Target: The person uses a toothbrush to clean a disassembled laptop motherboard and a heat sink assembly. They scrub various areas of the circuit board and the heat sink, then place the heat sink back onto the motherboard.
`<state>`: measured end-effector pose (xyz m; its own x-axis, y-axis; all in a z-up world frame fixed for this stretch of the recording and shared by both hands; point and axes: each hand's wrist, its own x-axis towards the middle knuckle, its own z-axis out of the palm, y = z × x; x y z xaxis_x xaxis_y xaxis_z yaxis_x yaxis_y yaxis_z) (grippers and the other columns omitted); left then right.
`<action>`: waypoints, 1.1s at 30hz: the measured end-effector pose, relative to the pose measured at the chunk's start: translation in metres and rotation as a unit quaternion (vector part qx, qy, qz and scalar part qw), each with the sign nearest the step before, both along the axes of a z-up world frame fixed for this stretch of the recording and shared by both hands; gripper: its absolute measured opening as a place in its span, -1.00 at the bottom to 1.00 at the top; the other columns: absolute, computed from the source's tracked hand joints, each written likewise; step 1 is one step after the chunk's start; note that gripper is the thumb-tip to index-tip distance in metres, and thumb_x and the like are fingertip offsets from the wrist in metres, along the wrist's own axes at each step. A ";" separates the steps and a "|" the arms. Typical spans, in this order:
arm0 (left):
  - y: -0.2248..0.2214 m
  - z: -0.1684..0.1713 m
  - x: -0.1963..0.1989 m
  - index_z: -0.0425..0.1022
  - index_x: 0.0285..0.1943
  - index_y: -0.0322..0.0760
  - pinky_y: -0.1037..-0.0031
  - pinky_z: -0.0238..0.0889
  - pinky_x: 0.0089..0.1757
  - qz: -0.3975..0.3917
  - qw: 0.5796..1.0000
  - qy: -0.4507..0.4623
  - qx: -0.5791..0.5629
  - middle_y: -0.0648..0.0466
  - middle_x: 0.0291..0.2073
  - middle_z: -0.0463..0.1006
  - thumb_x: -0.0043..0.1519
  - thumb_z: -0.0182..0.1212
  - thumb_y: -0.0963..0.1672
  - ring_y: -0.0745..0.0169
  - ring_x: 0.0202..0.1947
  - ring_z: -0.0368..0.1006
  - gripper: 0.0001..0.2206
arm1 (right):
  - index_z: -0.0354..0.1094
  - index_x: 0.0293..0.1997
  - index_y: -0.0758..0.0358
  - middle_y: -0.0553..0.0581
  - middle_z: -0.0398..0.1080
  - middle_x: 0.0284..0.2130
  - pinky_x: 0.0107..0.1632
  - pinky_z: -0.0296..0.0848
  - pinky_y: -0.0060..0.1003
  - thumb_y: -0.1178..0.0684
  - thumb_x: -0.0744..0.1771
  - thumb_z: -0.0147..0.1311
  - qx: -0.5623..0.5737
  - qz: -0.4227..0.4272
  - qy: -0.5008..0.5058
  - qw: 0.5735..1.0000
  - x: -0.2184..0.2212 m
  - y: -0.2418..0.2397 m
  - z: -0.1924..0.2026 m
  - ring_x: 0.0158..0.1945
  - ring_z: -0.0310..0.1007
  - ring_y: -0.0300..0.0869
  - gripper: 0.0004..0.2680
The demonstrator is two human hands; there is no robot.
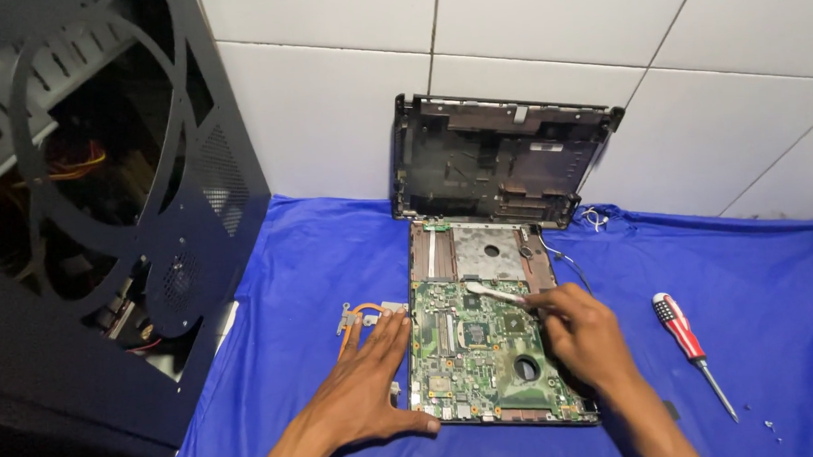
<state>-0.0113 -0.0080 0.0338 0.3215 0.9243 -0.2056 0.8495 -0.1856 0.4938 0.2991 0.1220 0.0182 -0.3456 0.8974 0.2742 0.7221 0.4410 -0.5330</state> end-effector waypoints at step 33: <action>0.005 0.002 -0.001 -0.47 0.63 -0.22 0.12 -0.83 0.39 0.004 0.999 0.007 -0.038 0.04 0.63 -0.52 0.14 0.42 0.29 0.20 0.60 -0.69 0.20 | 0.63 -0.33 -0.04 -0.11 0.62 -0.41 -0.11 0.37 -0.31 0.09 0.22 0.21 -0.032 -0.115 0.011 0.993 0.088 0.020 -0.007 -0.27 0.47 -0.23 -0.91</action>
